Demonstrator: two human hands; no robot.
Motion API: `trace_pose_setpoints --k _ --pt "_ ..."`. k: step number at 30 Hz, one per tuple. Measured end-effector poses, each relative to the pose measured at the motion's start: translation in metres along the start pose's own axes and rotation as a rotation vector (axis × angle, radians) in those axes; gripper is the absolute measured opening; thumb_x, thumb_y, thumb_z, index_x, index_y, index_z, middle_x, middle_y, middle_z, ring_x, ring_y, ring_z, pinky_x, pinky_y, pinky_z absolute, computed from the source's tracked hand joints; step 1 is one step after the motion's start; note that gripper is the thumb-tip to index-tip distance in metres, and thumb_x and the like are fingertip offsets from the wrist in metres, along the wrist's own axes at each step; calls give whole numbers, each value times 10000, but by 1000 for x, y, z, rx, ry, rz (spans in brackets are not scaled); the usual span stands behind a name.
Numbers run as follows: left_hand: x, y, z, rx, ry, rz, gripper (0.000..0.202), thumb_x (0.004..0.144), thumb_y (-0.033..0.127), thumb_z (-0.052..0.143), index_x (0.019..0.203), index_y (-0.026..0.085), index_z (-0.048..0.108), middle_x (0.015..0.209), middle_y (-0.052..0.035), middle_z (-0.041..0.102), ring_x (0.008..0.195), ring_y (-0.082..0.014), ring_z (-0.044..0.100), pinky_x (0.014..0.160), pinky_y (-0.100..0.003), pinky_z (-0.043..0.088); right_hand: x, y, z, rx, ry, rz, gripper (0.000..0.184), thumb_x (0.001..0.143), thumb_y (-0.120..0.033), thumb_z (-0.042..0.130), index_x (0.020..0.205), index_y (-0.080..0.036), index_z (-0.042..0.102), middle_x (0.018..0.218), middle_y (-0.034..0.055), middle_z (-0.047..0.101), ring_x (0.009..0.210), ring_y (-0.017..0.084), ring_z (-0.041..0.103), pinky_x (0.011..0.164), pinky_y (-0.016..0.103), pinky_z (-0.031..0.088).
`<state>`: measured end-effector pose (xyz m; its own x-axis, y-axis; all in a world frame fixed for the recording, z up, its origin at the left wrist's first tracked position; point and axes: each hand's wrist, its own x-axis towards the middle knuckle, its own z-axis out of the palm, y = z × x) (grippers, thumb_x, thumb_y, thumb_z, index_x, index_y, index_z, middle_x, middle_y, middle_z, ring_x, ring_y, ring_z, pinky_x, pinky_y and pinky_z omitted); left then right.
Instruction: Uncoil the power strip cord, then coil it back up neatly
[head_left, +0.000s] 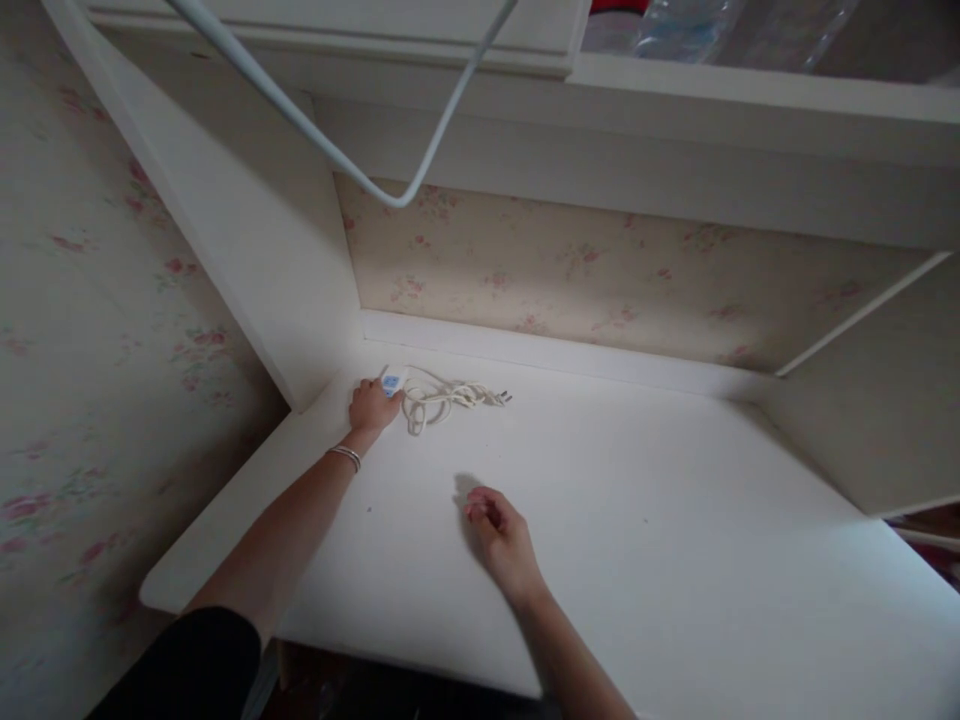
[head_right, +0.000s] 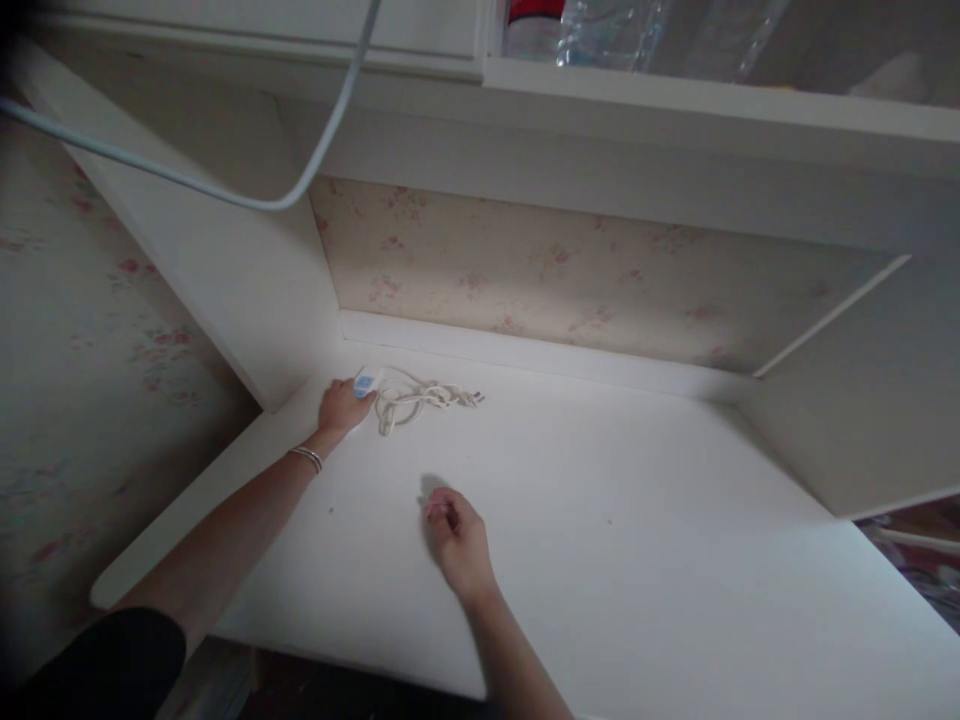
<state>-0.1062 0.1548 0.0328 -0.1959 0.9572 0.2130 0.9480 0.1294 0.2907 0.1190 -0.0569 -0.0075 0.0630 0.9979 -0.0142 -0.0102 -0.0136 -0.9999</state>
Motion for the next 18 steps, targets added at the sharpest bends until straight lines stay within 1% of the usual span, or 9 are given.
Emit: trace_pose_setpoints --k 2,5,7,9,11,13,15,16,18 --pt "9 4 -3 -11 10 16 521 823 489 498 1108 59 572 1124 -226 562 1031 -322 546 827 -401 448 -1 -1 1 -35 -5 -34 274 863 -407 553 998 -180 624 885 67 664 822 172 612 779 299 469" --pt "14 7 -15 -40 24 76 464 864 416 484 1109 27 551 1162 -220 539 1058 -309 511 851 -409 422 -2 -2 2 -92 -13 -58 233 870 -384 535 961 -193 632 857 56 660 790 167 601 739 284 467" --pt "10 9 -24 -65 48 125 419 907 363 424 1124 24 541 1212 -206 507 1095 -316 473 876 -450 393 -3 -3 2 -129 -23 -71 217 873 -371 526 949 -200 637 854 51 658 780 163 593 717 273 460" --pt "0 13 -31 -92 77 168 393 931 332 377 1154 50 535 1244 -182 488 1126 -321 444 898 -479 372 -4 -3 2 -152 -33 -78 208 868 -365 529 928 -202 642 845 45 654 765 157 583 695 263 450" --pt "-18 19 -33 -123 102 201 364 922 321 397 1170 98 543 1231 -152 506 1137 -307 442 919 -456 371 -1 -4 3 -131 -42 -58 211 855 -376 544 906 -196 641 808 35 641 723 147 570 656 252 436" --pt "-42 30 -29 -172 116 230 312 896 322 439 1114 143 575 1159 -123 555 1100 -274 485 920 -401 391 6 -7 6 -77 -47 -5 238 847 -408 547 901 -190 628 736 12 613 647 131 542 593 239 411" --pt "-71 44 -20 -472 54 284 244 882 297 450 1032 154 578 994 -88 609 951 -213 556 860 -336 425 17 -11 9 -50 -41 33 278 853 -448 521 879 -188 615 663 -15 571 570 117 495 534 229 368" --pt "-86 52 -15 -625 -11 287 220 882 310 444 992 168 571 915 -60 616 855 -187 572 801 -311 441 23 -13 11 -67 -25 23 296 860 -461 502 844 -187 611 637 -25 551 554 112 472 527 227 351" --pt "-112 68 -3 -858 -120 272 188 872 350 460 881 184 549 813 -17 601 766 -156 561 736 -275 436 34 -17 14 -148 36 -35 350 868 -474 476 714 -180 585 594 -35 504 552 107 429 533 227 320"
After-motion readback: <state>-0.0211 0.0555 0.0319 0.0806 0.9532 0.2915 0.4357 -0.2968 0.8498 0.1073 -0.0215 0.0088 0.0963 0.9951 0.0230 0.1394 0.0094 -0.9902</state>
